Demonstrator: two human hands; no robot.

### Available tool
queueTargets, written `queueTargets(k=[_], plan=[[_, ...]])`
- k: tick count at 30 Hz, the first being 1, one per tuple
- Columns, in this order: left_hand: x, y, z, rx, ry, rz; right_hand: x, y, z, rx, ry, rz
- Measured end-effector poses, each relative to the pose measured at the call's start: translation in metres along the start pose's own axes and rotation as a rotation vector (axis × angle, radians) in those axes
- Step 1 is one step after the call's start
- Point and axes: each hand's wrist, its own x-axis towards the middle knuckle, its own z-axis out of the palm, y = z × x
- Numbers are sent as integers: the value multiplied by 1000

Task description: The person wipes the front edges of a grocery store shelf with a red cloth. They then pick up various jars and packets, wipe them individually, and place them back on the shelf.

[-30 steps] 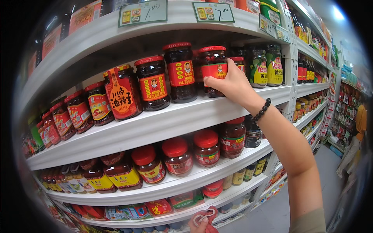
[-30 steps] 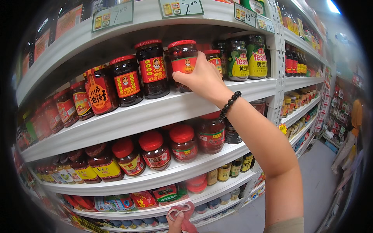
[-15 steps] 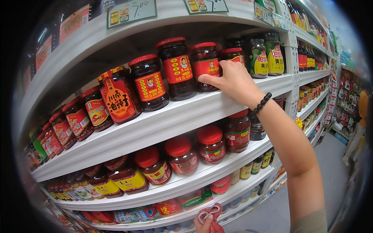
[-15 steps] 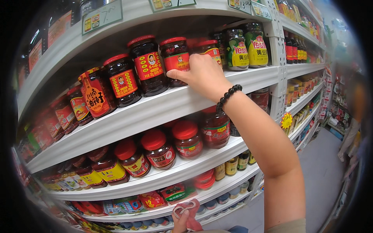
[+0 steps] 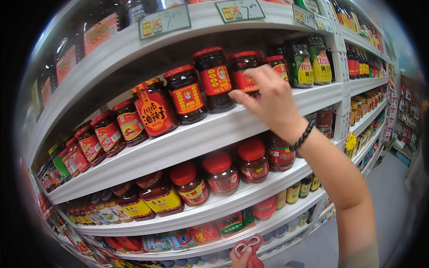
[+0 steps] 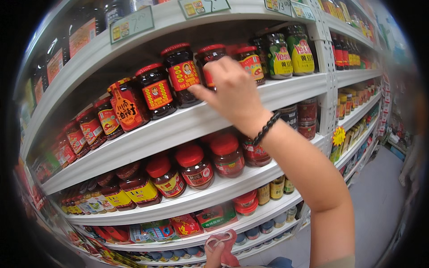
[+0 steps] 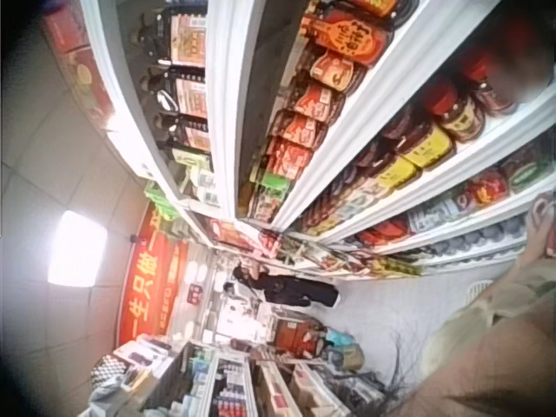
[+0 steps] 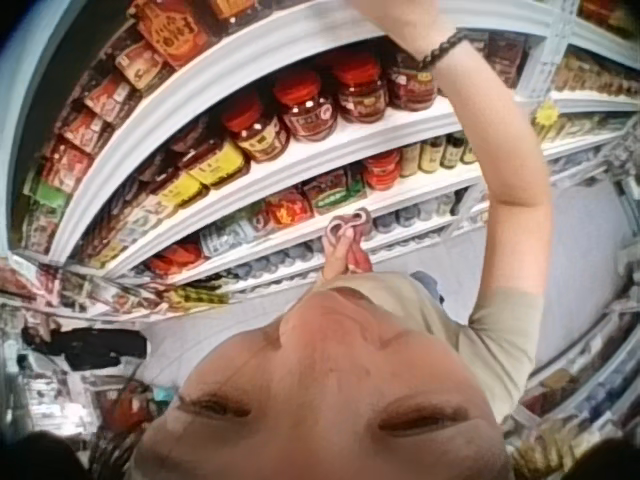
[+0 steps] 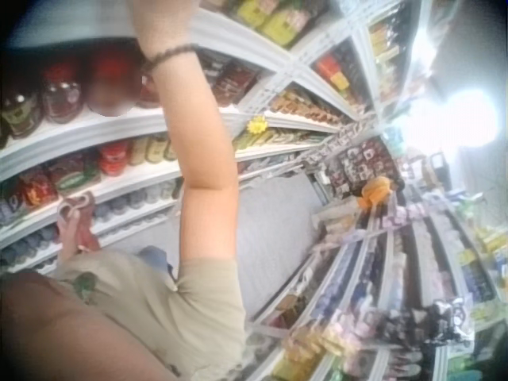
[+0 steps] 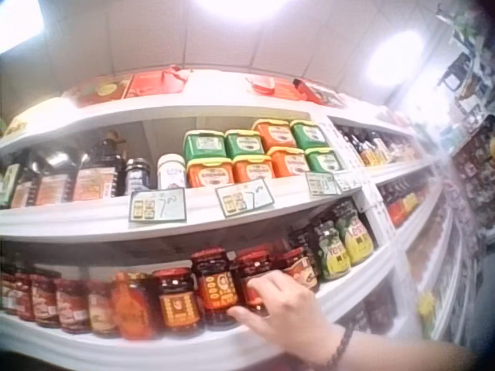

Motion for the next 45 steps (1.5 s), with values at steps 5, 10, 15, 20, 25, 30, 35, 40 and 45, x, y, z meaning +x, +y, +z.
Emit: queueTargets(k=[5,10,15,20,25,30,35,40,45], plan=[[6,-1,-14,150,-105,-17,19,-25,28,352,8,251],[-6,26,-6,170,-161,-253,13,-25,32,367,-191,390],[17,-29,-59,315,-196,116,26,-36,37,228,-312,428],[-9,-9,-26,245,-45,-239,25,-30,48,130,-297,461],[-17,-3,-16,184,-11,-290,26,-36,44,228,-213,495],[-16,8,-18,175,-204,-296,21,-34,41,417,-52,474],[-16,-4,-30,213,-240,-172,10,-41,27,671,190,378],[32,-49,-71,228,-281,227,-39,-77,-59,872,313,250],[30,49,71,-280,-391,24,-184,-106,-109,778,-30,595]])
